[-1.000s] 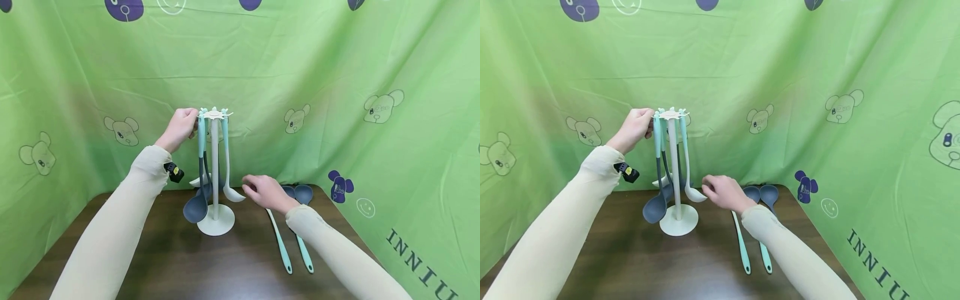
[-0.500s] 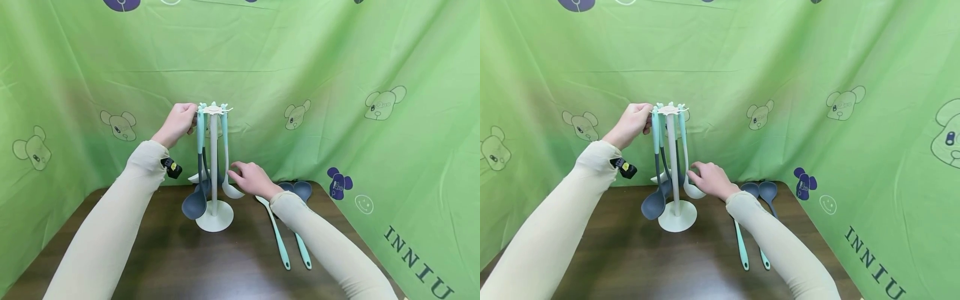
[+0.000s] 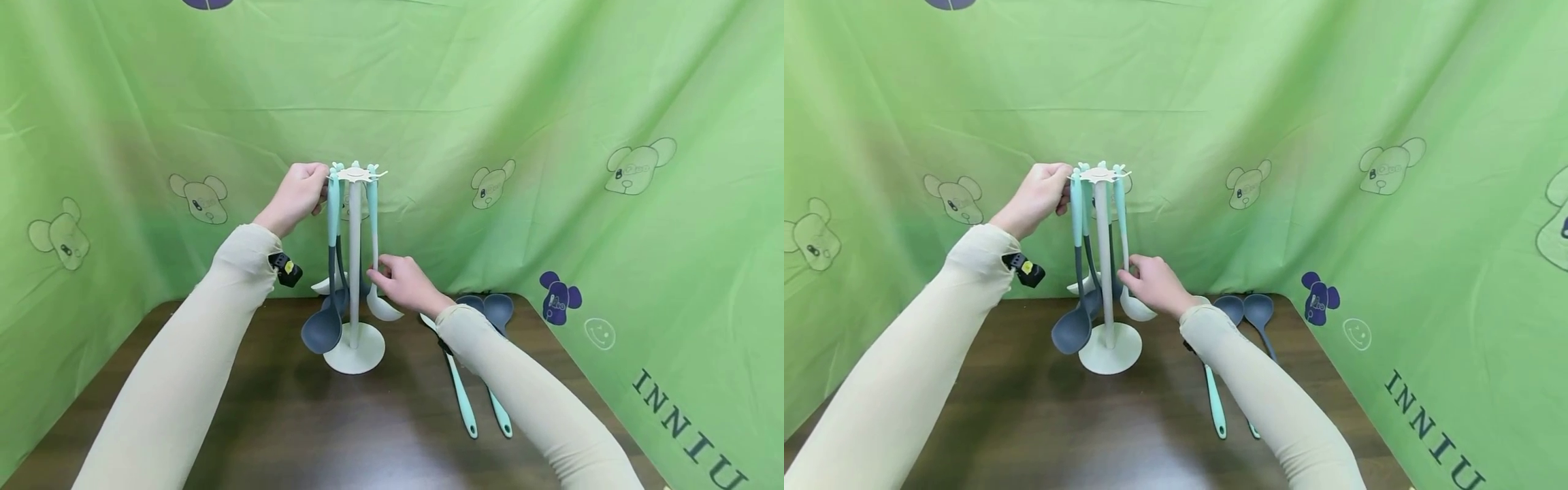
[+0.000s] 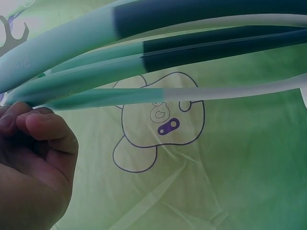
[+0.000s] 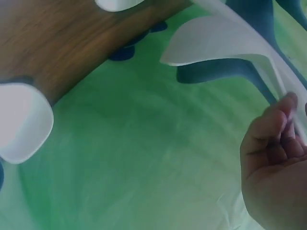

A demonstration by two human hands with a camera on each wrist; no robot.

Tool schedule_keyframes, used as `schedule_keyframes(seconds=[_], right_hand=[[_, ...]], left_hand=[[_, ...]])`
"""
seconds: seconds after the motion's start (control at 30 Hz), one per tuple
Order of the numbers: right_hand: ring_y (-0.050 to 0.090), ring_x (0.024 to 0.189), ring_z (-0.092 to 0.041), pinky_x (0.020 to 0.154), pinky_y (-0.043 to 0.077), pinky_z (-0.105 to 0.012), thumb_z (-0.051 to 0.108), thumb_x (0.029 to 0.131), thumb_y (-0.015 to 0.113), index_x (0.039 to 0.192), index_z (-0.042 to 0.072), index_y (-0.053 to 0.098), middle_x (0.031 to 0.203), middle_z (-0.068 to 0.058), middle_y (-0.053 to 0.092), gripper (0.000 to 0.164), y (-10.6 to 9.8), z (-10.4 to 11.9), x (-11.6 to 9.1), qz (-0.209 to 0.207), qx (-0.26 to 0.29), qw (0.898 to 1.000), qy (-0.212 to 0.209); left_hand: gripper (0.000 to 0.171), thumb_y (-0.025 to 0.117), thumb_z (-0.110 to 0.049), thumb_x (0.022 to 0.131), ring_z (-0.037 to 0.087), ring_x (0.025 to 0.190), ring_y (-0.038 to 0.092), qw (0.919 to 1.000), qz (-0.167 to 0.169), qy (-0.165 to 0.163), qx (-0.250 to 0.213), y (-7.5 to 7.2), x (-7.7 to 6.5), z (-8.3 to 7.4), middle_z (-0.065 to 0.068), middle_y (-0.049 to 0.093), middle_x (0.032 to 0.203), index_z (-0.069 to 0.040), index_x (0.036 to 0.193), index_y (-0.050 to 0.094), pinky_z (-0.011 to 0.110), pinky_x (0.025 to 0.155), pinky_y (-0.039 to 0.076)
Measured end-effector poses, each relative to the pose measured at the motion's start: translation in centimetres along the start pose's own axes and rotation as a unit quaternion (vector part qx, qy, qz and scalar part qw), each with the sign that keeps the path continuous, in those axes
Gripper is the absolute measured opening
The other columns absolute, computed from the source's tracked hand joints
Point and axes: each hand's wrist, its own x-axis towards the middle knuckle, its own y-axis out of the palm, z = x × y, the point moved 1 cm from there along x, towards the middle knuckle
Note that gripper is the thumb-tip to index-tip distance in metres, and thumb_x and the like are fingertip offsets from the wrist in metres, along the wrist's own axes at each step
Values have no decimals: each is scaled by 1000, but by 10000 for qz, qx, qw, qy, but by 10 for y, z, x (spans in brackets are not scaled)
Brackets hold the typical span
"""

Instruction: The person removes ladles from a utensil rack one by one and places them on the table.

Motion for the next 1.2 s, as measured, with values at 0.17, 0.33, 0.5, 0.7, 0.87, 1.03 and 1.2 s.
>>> schedule_keyframes(seconds=[0.17, 0.33, 0.5, 0.7, 0.87, 1.03, 1.2], right_hand=[[32, 42, -10, 42, 30, -26, 33, 91, 51, 81, 17, 58, 49, 3, 39, 20, 2, -1, 3, -219, 163, 9996, 118], [33, 45, -11, 45, 30, -25, 28, 92, 51, 71, 15, 51, 52, 3, 37, 25, 1, 2, 4, -315, 171, 9993, 43], [36, 46, -12, 44, 30, -25, 24, 92, 52, 69, 15, 52, 53, 2, 41, 25, -1, 5, 6, -460, 211, 9987, 5], [35, 45, -12, 44, 30, -25, 19, 93, 50, 69, 14, 52, 53, 1, 43, 25, -3, 5, 6, -543, 81, 9985, 6], [35, 45, -11, 44, 29, -24, 20, 93, 49, 68, 14, 52, 54, 1, 43, 26, -6, 5, 5, -606, -71, 9981, -3], [37, 46, -11, 45, 31, -25, 19, 93, 50, 69, 14, 53, 54, 1, 44, 25, -12, 5, 5, -739, -194, 9971, -19], [37, 47, -12, 46, 32, -25, 18, 93, 50, 69, 13, 52, 55, 1, 44, 25, -19, -1, 4, -758, -334, 9965, 75]], left_hand=[[32, 33, -22, 96, 14, 48, 32, 10000, -22, 6, -9, 0, 1, 0, 0, 33, 54, -9, 67, 37, 25, 46, 35], [32, 34, -21, 96, 14, 48, 33, 10000, -78, 9, -4, -1, 1, 0, 0, 34, 55, -9, 66, 37, 25, 46, 35], [32, 34, -21, 96, 15, 48, 33, 9999, -109, 32, 37, -2, 0, 0, 0, 35, 55, -9, 66, 36, 24, 46, 35], [32, 33, -22, 96, 14, 49, 33, 10000, -25, 34, 26, 0, 2, 1, 1, 35, 57, -9, 67, 37, 25, 46, 34], [32, 32, -21, 96, 14, 47, 33, 10000, -54, 72, 9, 1, 1, 1, 1, 36, 57, -8, 68, 37, 25, 45, 34], [32, 32, -21, 96, 15, 47, 34, 9999, -68, 105, 14, 1, 1, 1, 2, 36, 57, -7, 67, 37, 25, 44, 34], [33, 32, -22, 96, 16, 46, 34, 9999, -75, 146, 15, 1, 1, 1, 1, 36, 56, -7, 67, 36, 25, 44, 33]])
